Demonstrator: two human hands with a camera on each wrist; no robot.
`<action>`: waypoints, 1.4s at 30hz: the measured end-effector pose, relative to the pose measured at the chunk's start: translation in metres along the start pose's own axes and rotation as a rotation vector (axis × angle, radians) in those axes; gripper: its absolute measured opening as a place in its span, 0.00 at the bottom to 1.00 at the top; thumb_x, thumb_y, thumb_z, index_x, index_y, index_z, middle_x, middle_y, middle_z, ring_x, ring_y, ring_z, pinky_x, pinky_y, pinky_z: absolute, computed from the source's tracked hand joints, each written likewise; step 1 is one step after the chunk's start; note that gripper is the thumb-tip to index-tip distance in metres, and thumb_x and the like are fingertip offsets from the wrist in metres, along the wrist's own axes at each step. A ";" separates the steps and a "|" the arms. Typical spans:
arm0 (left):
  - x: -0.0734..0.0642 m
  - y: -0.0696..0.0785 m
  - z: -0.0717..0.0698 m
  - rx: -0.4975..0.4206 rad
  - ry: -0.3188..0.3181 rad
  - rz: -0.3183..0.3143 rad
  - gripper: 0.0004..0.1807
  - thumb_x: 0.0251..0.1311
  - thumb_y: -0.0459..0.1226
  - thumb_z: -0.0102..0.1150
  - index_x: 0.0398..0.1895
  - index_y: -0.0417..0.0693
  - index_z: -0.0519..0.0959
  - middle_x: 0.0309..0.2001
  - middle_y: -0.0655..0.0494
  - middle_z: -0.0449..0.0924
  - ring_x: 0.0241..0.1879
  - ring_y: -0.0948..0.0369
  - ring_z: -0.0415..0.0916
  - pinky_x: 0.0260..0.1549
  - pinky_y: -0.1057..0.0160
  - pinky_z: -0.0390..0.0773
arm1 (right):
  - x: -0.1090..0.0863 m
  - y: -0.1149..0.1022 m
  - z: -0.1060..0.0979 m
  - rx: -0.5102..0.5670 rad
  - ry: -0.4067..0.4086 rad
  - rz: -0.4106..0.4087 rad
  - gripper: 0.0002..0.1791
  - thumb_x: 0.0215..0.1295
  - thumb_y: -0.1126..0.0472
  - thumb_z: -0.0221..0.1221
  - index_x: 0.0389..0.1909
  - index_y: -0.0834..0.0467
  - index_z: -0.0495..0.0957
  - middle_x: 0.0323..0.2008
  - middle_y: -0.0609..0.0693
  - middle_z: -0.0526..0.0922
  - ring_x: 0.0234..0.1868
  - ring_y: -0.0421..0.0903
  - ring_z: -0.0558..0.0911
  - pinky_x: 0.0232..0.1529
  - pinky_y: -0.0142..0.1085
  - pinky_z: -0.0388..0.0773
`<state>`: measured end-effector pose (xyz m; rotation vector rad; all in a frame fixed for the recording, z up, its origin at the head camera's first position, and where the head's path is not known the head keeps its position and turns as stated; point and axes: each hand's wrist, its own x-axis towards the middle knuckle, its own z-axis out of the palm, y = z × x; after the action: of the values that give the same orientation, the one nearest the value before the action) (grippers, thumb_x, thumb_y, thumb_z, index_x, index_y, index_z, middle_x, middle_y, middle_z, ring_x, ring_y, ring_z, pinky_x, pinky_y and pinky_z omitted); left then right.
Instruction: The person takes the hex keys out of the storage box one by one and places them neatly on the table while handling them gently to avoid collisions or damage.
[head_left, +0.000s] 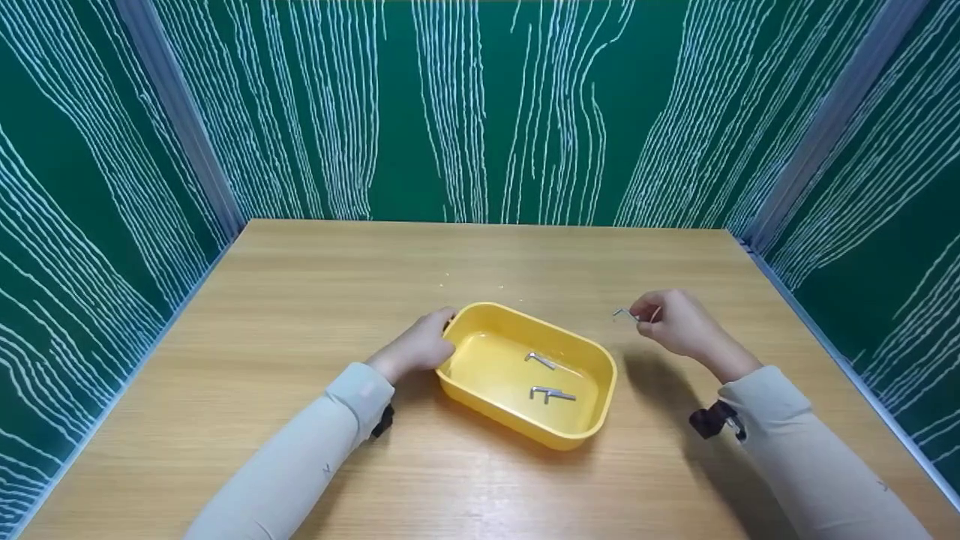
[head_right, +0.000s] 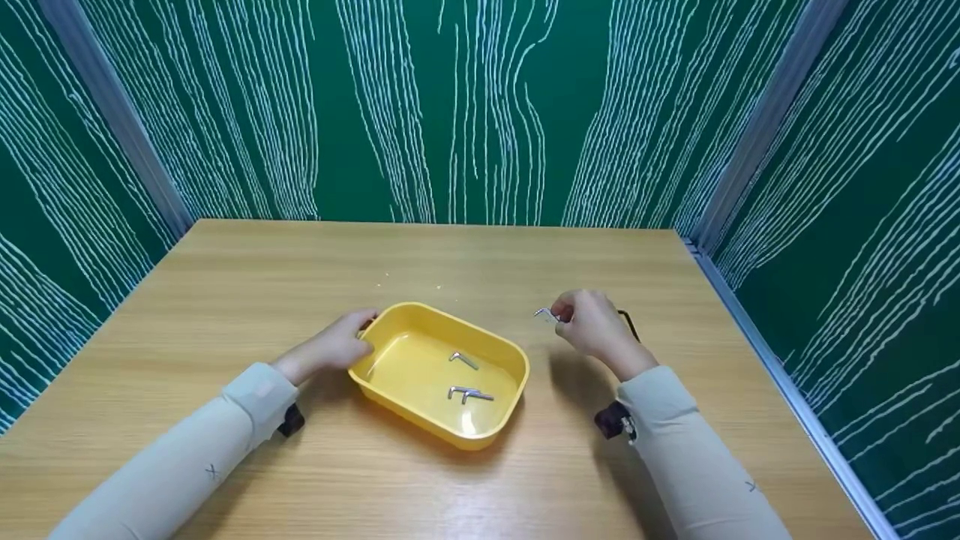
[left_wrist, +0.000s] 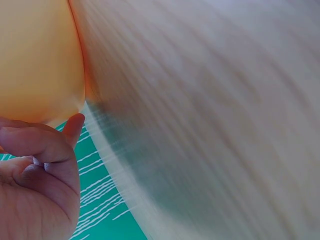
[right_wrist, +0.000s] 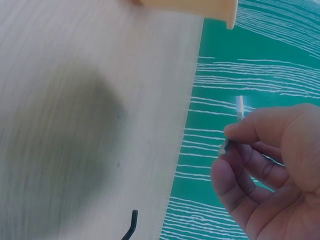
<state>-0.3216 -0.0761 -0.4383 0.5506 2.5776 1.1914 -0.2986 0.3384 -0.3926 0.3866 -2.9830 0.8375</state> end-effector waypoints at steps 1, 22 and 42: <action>0.000 0.000 0.000 0.001 0.000 0.003 0.33 0.63 0.23 0.50 0.73 0.39 0.72 0.55 0.45 0.83 0.47 0.56 0.78 0.55 0.54 0.81 | 0.000 0.001 -0.001 0.001 -0.001 0.005 0.12 0.66 0.72 0.64 0.49 0.71 0.86 0.39 0.61 0.88 0.39 0.52 0.83 0.37 0.32 0.80; 0.001 0.001 0.002 0.003 0.015 -0.018 0.33 0.64 0.22 0.50 0.74 0.38 0.72 0.58 0.43 0.82 0.51 0.54 0.78 0.59 0.52 0.81 | -0.006 0.026 -0.011 -0.003 -0.007 0.139 0.14 0.70 0.71 0.64 0.53 0.71 0.85 0.45 0.66 0.86 0.43 0.57 0.82 0.42 0.41 0.85; -0.001 0.000 0.001 -0.033 0.000 -0.022 0.30 0.64 0.22 0.49 0.71 0.39 0.74 0.53 0.44 0.83 0.45 0.56 0.79 0.50 0.56 0.83 | -0.013 0.053 -0.010 0.005 -0.039 0.207 0.14 0.71 0.73 0.61 0.55 0.73 0.83 0.46 0.67 0.85 0.43 0.55 0.81 0.40 0.38 0.81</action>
<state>-0.3205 -0.0755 -0.4394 0.5136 2.5524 1.2237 -0.2990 0.3901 -0.4120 0.0960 -3.0963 0.8621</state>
